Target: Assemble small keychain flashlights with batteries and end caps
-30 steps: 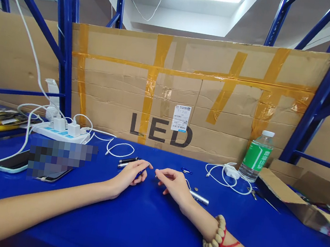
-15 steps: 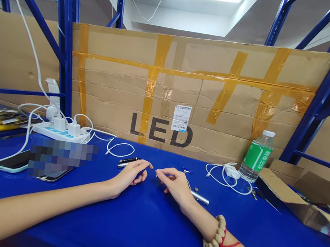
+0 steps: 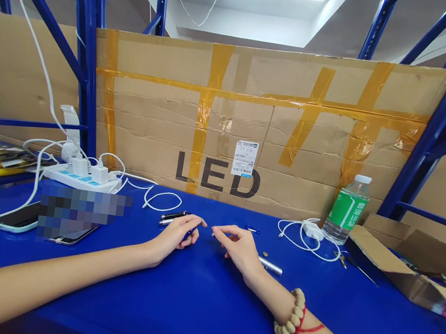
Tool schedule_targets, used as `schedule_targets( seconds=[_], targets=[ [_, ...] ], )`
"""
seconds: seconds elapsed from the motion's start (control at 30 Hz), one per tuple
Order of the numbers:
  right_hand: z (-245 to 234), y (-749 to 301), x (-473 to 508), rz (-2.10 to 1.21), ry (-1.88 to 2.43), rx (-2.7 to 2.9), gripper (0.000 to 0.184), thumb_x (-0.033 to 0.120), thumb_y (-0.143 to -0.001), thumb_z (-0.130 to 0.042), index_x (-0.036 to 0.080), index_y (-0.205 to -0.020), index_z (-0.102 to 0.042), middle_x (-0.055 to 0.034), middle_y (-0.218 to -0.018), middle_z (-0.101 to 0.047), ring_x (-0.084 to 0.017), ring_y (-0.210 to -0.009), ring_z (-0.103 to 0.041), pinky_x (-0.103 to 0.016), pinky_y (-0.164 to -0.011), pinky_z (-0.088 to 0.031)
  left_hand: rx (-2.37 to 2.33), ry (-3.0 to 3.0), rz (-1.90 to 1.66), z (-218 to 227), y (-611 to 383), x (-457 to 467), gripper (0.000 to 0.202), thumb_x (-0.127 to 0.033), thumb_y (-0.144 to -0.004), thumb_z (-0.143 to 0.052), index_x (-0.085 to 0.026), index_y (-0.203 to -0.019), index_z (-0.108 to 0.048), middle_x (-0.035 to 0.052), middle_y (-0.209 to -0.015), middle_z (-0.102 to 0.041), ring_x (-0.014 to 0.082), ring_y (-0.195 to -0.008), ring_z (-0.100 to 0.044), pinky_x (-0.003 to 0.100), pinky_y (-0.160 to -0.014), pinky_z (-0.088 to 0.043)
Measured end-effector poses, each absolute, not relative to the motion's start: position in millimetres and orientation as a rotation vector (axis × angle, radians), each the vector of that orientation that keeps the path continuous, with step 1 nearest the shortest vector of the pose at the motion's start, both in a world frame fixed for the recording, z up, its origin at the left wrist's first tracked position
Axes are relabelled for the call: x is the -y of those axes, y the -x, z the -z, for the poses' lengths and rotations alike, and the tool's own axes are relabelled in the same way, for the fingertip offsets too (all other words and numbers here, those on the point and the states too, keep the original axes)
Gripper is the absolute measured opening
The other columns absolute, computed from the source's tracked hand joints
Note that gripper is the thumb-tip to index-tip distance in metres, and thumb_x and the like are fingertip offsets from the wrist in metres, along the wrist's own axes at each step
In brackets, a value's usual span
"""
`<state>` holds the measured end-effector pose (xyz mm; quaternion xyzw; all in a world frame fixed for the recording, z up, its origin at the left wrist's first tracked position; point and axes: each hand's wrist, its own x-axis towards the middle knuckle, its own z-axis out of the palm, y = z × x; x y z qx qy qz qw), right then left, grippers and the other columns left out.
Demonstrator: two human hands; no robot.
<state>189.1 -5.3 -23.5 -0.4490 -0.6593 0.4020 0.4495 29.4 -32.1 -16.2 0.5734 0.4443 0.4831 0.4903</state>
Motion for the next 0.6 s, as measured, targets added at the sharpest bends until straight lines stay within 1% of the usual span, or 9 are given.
schedule_targets(
  seconds=[0.17,0.27,0.37,0.47,0.6],
  targets=[
    [25.9,-190.0,3.4,-0.981,1.106,1.638,0.032,0.043,-0.060,-0.065,0.016,-0.074,-0.072,-0.0041,-0.075,-0.065,-0.008,-0.052,-0.045,-0.017,-0.036,-0.036,-1.085,-1.407,-1.175,17.3,-29.5,31.2,0.025,-0.035,-0.082,-0.040,-0.013,-0.085,-0.052,-0.0048,-0.050,-0.044,0.0053,-0.038,-0.028,0.021,-0.042,-0.018],
    [25.3,-189.7,4.2,-0.979,1.099,1.653,0.033,0.044,-0.062,-0.064,0.016,-0.076,-0.072,-0.0037,-0.072,-0.064,-0.007,-0.050,-0.043,-0.017,-0.036,-0.036,-1.067,-1.478,-1.148,18.5,-29.4,32.1,0.026,-0.033,-0.084,-0.038,-0.012,-0.087,-0.054,-0.0044,-0.052,-0.044,0.0057,-0.041,-0.029,0.021,-0.044,-0.019],
    [23.3,-189.3,5.9,-0.962,1.089,1.658,0.034,0.045,-0.062,-0.064,0.016,-0.076,-0.072,-0.0035,-0.070,-0.064,-0.007,-0.048,-0.043,-0.018,-0.037,-0.036,-1.021,-1.607,-1.112,20.4,-29.4,33.2,0.029,-0.034,-0.084,-0.041,-0.012,-0.092,-0.058,-0.0036,-0.054,-0.045,0.0066,-0.046,-0.032,0.021,-0.046,-0.021],
    [21.2,-189.4,7.0,-0.930,1.089,1.619,0.035,0.046,-0.061,-0.065,0.014,-0.076,-0.071,-0.0035,-0.066,-0.062,-0.007,-0.047,-0.043,-0.019,-0.036,-0.036,-1.007,-1.691,-1.101,22.4,-29.5,33.3,0.028,-0.033,-0.083,-0.046,-0.011,-0.095,-0.060,-0.0036,-0.054,-0.045,0.0077,-0.049,-0.035,0.021,-0.049,-0.025],
    [19.2,-189.8,7.1,-0.880,1.087,1.574,0.040,0.047,-0.062,-0.065,0.013,-0.082,-0.070,-0.0011,-0.056,-0.057,-0.007,-0.043,-0.042,-0.019,-0.035,-0.034,-1.039,-1.767,-1.104,23.5,-29.2,32.5,0.027,-0.031,-0.083,-0.047,-0.013,-0.097,-0.062,-0.0026,-0.057,-0.048,0.0095,-0.055,-0.043,0.022,-0.056,-0.033]
  ],
)
